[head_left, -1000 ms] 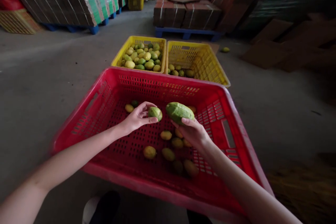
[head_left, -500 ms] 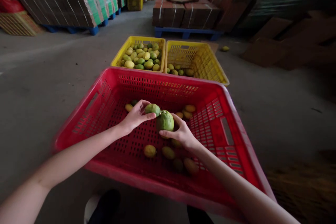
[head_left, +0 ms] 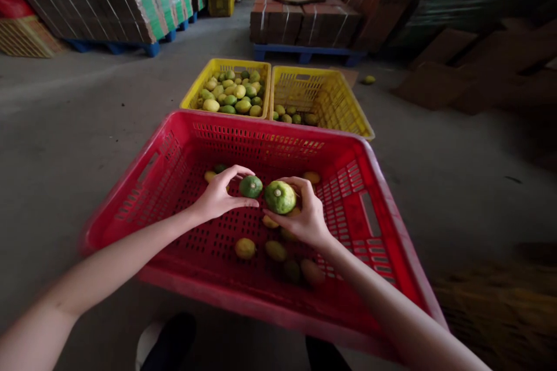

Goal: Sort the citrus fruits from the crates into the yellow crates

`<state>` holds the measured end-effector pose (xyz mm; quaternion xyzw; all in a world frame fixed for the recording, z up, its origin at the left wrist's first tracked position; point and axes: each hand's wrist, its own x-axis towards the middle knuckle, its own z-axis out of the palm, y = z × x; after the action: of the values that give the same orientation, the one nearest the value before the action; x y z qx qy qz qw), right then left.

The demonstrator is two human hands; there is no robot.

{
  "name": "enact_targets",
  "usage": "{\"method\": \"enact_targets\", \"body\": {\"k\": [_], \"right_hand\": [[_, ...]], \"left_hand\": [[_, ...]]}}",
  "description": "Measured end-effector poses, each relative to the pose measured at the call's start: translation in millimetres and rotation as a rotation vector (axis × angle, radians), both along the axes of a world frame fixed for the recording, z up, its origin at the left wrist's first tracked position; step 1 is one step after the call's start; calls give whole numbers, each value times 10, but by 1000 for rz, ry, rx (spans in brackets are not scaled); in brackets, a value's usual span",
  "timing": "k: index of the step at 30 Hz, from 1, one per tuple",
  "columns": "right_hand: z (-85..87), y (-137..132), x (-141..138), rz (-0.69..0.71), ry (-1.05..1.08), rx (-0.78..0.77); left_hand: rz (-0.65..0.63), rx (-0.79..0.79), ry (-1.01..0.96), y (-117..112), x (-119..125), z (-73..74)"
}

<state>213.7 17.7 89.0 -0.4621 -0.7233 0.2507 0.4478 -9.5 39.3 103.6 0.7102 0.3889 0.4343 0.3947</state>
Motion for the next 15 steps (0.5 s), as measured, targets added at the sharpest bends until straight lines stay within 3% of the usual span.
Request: {"method": "enact_targets", "body": {"k": [4, 10, 13, 15], "right_hand": [[-25, -15, -7, -18, -13, 60], [-28, -13, -2, -3, -14, 99], [-9, -2, 1, 5, 28, 70], [17, 7, -8, 32, 116, -29]], "left_hand": [[-8, 117, 97, -22, -13, 23], [-4, 169, 118, -36, -21, 18], [1, 124, 90, -37, -4, 33], [10, 6, 33, -31, 13, 35]]}}
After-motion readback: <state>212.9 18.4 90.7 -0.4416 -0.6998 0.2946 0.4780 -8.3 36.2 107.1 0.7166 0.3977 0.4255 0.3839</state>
